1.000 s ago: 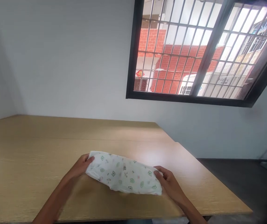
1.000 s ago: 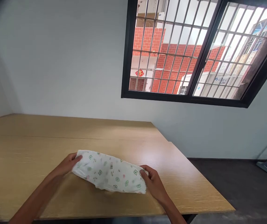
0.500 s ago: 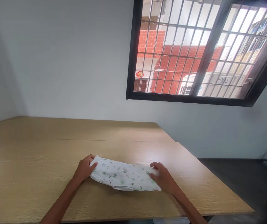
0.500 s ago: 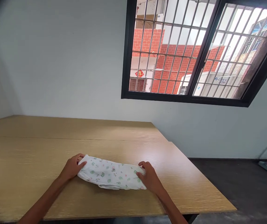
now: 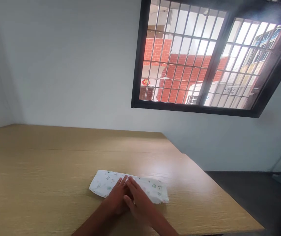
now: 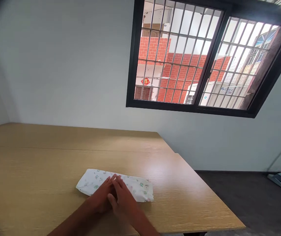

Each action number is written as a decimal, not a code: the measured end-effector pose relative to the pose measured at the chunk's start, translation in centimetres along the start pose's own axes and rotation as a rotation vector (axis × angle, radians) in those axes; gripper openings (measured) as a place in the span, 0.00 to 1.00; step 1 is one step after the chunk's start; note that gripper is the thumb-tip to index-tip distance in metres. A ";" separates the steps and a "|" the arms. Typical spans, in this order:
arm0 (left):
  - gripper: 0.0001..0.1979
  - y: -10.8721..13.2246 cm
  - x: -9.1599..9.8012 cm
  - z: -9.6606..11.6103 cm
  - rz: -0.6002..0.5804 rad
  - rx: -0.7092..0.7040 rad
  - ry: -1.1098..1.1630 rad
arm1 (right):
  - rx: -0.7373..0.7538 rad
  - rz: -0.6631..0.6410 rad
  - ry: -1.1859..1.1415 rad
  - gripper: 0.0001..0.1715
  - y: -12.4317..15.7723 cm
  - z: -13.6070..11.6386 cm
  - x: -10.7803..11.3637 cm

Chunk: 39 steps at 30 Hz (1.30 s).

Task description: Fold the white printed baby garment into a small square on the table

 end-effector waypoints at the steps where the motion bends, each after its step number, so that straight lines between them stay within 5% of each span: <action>1: 0.33 -0.2 -0.2 0.1 -0.011 -0.008 -0.010 | -0.004 -0.055 -0.010 0.35 -0.4 -0.3 -1.0; 7: 0.32 -1.5 -0.1 -3.2 -0.007 0.075 -0.097 | 0.045 -0.149 0.139 0.39 -4.3 2.1 -2.7; 13: 0.30 -2.7 0.2 -6.2 0.046 0.153 -0.149 | -0.028 -0.106 0.353 0.39 -7.3 6.4 -2.1; 21: 0.35 3.3 2.8 -13.6 0.076 0.354 -0.261 | -0.090 -0.112 0.481 0.41 -4.9 9.7 1.1; 26: 0.34 4.1 3.6 -14.6 0.076 0.390 -0.251 | -0.194 -0.121 0.504 0.40 -4.2 8.6 1.2; 30: 0.23 3.9 5.1 -15.3 0.085 0.373 -0.180 | -0.179 -0.022 0.468 0.28 -5.3 8.3 2.2; 34: 0.13 4.6 6.6 -17.5 0.098 0.402 -0.112 | -0.246 0.133 0.455 0.18 -6.2 10.8 4.5; 39: 0.14 5.4 7.0 -19.2 0.090 0.431 -0.021 | -0.280 0.215 0.332 0.10 -5.9 13.9 5.9</action>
Point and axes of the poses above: each hand's wrist, its own y-axis away from the middle knuckle, its own x-axis out of the back of the hand, z = x × y, the point moved 6 cm from there along -y, towards the middle knuckle, and after that the axes turned 11 degrees about z, right-handed, at the moved point
